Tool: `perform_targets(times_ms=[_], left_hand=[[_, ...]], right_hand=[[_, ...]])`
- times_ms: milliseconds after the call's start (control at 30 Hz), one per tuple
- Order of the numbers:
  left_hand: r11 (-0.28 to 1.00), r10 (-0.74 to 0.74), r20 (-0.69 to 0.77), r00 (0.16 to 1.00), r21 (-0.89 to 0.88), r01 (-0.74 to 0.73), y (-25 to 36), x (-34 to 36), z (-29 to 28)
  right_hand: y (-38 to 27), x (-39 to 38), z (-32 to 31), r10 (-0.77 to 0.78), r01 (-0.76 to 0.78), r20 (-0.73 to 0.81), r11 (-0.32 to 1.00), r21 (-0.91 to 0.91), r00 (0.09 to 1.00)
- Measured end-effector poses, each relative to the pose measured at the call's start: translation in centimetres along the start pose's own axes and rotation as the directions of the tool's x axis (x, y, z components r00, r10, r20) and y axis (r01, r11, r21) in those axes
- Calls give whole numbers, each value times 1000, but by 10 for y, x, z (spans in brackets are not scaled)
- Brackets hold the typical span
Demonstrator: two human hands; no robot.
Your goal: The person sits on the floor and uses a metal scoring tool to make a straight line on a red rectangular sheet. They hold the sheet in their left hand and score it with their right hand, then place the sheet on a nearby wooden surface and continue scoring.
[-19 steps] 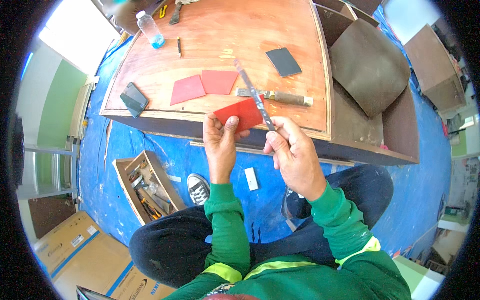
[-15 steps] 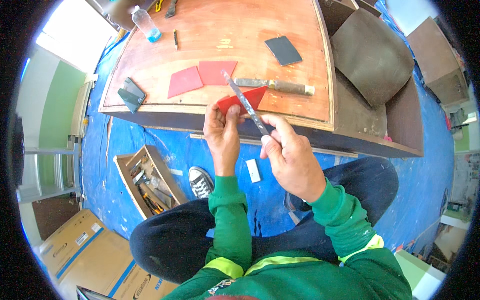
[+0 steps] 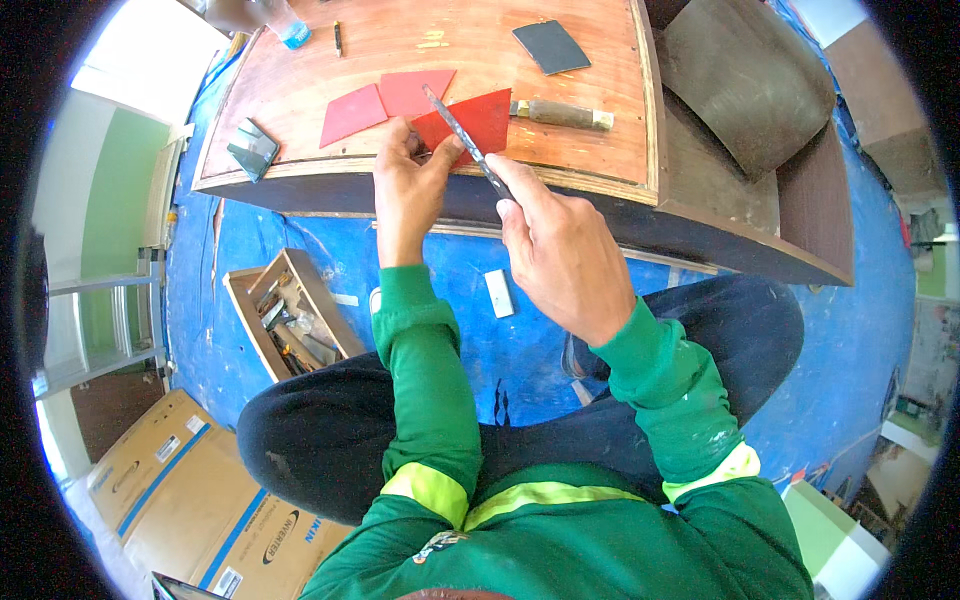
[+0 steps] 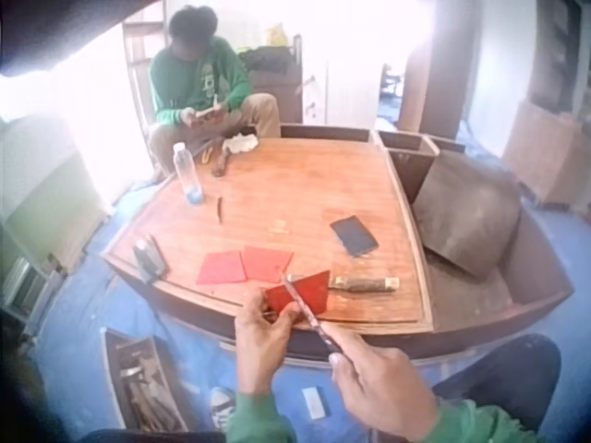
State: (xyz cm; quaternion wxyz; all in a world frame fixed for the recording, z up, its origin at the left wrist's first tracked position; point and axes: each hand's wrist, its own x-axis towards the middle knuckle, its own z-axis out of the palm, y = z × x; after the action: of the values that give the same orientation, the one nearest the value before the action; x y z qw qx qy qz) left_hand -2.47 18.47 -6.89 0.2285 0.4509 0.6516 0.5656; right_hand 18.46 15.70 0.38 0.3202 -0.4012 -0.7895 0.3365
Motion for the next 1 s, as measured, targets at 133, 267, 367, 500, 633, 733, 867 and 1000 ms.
perform_targets(times_ms=[133, 267, 367, 500, 633, 733, 867, 1000], left_hand=[[985, 14, 67, 998, -174, -3, -17, 18, 3], [998, -46, 72, 996, -38, 49, -32, 27, 11], [996, 8, -21, 1000, -87, -9, -40, 23, 17], [962, 12, -47, 999, -271, -25, -38, 20, 23], [991, -33, -93, 995, -134, 20, -35, 20, 22], [991, -34, -116, 993, -131, 18, -29, 16, 22], [993, -70, -109, 992, -100, 59, -12, 9, 20], [993, -69, -135, 988, -99, 56, -15, 7, 22]], right_hand=[[-4, 9, -1, 24, -24, 47, 1000, 0, 999], [-5, 15, 1, 0, 1, 19, 1000, -12, 1000], [-10, 16, 2, 3, -1, 24, 997, -81, 1000], [-16, 18, 0, 12, -1, 67, 987, -162, 998], [-20, 16, -1, 4, 17, 93, 975, -223, 996], [-28, 20, -2, -4, 32, 112, 968, -247, 994], [-34, 27, -5, -21, 53, 125, 965, -257, 992], [-38, 33, -3, 3, 36, 130, 954, -299, 991]])
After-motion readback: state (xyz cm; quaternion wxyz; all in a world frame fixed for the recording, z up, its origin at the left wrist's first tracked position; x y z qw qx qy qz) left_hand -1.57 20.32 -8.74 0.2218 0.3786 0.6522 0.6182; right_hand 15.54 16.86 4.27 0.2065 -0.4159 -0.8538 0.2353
